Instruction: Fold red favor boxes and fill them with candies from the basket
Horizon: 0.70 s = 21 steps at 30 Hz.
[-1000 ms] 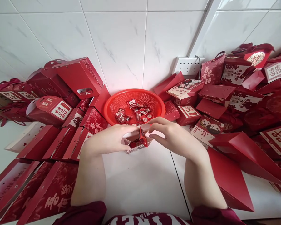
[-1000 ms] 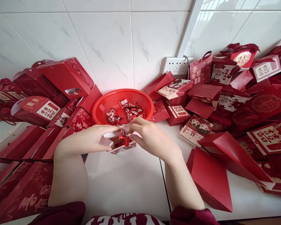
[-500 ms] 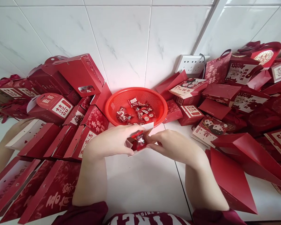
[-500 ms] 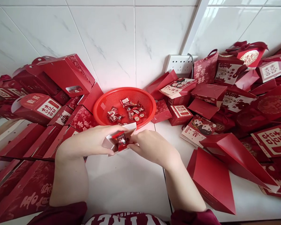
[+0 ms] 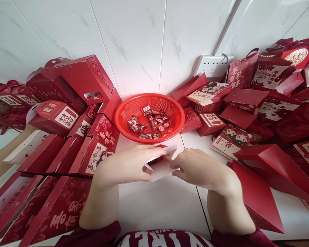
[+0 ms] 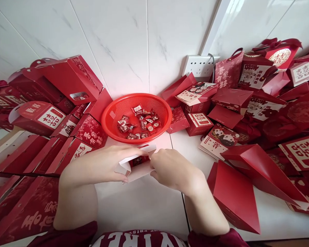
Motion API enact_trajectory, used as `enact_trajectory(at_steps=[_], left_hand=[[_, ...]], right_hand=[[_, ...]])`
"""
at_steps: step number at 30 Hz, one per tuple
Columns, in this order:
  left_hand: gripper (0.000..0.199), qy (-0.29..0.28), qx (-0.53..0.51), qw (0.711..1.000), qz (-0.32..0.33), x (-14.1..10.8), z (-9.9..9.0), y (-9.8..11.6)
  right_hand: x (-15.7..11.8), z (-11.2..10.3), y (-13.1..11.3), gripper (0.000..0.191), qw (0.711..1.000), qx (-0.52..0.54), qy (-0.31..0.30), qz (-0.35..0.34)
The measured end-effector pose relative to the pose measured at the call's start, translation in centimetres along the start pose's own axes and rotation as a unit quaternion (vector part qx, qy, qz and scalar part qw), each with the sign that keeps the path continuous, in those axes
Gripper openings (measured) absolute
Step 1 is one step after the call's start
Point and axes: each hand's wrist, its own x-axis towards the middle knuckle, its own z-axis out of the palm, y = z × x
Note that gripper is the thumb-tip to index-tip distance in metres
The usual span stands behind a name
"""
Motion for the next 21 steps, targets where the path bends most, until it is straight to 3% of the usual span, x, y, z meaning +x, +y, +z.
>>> enact_trajectory(at_steps=[5,13,17,21], left_hand=[[0.051,0.011,-0.008,1.0,-0.006,-0.3,-0.6,-0.2],[0.053,0.009,0.005,0.999,-0.032,-1.1,-1.3,-0.9],[0.051,0.02,0.007,0.999,-0.029,-1.4,-1.3,-0.8],[0.043,0.074,0.016,0.996,-0.056,-1.5,-1.2,-1.1]], right_hand=[[-0.1,-0.1,-0.4,0.011,1.0,-0.013,-0.007,-0.006],[0.3,-0.7,-1.6,0.02,0.998,-0.046,-0.036,-0.022],[0.1,-0.6,-1.4,0.024,0.998,-0.053,-0.002,-0.019],[-0.1,-0.8,-0.7,0.028,0.998,-0.019,0.05,-0.019]])
